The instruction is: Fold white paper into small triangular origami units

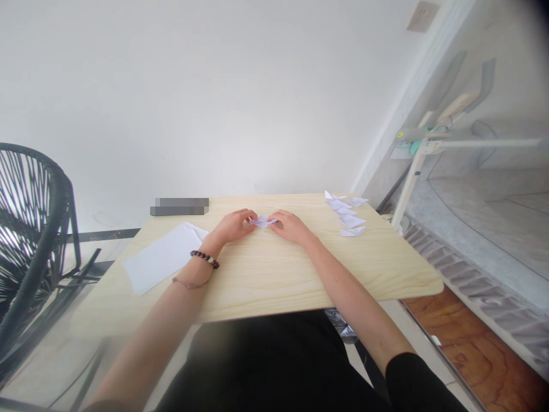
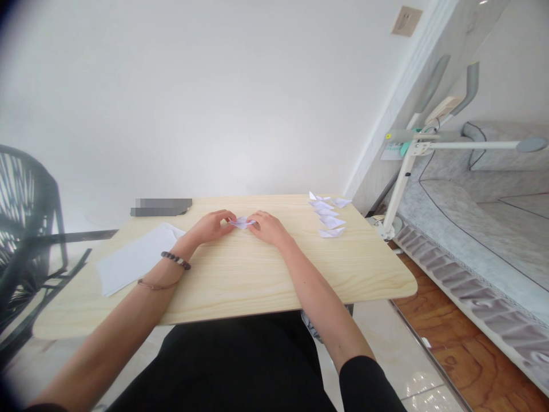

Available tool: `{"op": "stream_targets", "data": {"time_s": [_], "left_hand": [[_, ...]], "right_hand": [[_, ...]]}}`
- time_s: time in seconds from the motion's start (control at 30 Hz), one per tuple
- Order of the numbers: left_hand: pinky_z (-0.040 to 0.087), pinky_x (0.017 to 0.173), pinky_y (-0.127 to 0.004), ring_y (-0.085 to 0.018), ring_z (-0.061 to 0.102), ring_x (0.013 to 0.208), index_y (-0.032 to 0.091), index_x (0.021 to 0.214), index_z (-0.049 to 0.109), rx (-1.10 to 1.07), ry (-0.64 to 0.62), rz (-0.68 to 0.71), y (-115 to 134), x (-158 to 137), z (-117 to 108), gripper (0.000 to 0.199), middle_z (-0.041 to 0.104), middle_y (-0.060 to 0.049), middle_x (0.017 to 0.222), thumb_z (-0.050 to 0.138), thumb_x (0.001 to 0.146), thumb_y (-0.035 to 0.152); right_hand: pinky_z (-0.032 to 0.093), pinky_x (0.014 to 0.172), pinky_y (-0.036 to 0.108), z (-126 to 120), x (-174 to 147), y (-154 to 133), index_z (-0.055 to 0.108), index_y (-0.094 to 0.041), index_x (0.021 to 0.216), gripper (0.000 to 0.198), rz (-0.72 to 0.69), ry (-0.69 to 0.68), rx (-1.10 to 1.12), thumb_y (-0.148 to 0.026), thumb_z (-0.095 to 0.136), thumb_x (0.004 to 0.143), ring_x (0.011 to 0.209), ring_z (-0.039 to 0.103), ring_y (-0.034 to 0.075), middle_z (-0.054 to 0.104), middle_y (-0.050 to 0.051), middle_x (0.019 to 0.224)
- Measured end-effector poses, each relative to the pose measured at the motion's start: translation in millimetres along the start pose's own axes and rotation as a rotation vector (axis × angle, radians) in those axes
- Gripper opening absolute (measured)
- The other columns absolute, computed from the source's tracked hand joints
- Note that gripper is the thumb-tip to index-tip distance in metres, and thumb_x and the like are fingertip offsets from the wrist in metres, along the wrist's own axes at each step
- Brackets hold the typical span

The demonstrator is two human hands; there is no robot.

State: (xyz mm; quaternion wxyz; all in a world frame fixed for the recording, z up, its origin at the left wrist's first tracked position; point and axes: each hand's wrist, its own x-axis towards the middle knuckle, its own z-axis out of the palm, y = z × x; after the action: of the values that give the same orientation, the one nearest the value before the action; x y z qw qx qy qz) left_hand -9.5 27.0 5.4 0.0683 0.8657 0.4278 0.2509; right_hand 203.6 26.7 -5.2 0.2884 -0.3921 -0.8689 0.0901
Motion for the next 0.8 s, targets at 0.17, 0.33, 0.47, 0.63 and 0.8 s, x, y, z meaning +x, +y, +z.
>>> {"op": "stream_targets", "data": {"time_s": [0.17, 0.33, 0.47, 0.63, 0.8], "left_hand": [[0.042, 0.073, -0.026, -0.015, 0.055, 0.079, 0.023, 0.098, 0.055, 0.001, -0.019, 0.008, 5, 0, -1, 0.028, 0.06, -0.002, 0.089, 0.047, 0.073, 0.028], [0.041, 0.073, -0.027, -0.017, 0.054, 0.081, 0.023, 0.099, 0.057, 0.019, -0.035, 0.023, 7, -1, -1, 0.029, 0.059, -0.003, 0.091, 0.046, 0.073, 0.032], [0.042, 0.072, -0.026, -0.016, 0.055, 0.08, 0.023, 0.097, 0.058, -0.002, -0.044, 0.032, 8, -1, -1, 0.028, 0.058, -0.003, 0.093, 0.047, 0.073, 0.032], [0.042, 0.073, -0.026, -0.015, 0.055, 0.079, 0.022, 0.093, 0.06, -0.038, -0.038, 0.056, 11, -1, -1, 0.025, 0.057, -0.003, 0.093, 0.049, 0.071, 0.03], [0.041, 0.074, -0.025, -0.015, 0.055, 0.077, 0.021, 0.088, 0.061, -0.024, -0.052, 0.07, 9, 0, 0, 0.022, 0.057, -0.003, 0.094, 0.049, 0.071, 0.028]], "right_hand": [[0.038, 0.079, 0.026, 1, 0, -3, 0.06, -0.021, 0.095, 0.021, 0.001, 0.002, -0.009, -0.025, 0.047, 0.079, 0.089, 0.052, 0.013, 0.059, 0.003, 0.095], [0.038, 0.078, 0.026, 1, 1, -8, 0.06, -0.02, 0.093, 0.021, 0.03, 0.016, -0.027, -0.029, 0.046, 0.08, 0.088, 0.052, 0.014, 0.06, 0.003, 0.094], [0.038, 0.079, 0.026, 3, 0, -12, 0.058, -0.021, 0.096, 0.023, 0.053, 0.051, -0.064, -0.032, 0.044, 0.081, 0.09, 0.051, 0.014, 0.06, 0.003, 0.095], [0.038, 0.078, 0.027, 6, 0, -17, 0.06, -0.022, 0.091, 0.018, 0.063, 0.035, -0.136, -0.029, 0.048, 0.079, 0.09, 0.05, 0.016, 0.06, 0.004, 0.091], [0.038, 0.079, 0.027, 8, 1, -20, 0.06, -0.022, 0.09, 0.017, 0.072, 0.026, -0.182, -0.027, 0.051, 0.077, 0.091, 0.049, 0.017, 0.059, 0.004, 0.09]]}}
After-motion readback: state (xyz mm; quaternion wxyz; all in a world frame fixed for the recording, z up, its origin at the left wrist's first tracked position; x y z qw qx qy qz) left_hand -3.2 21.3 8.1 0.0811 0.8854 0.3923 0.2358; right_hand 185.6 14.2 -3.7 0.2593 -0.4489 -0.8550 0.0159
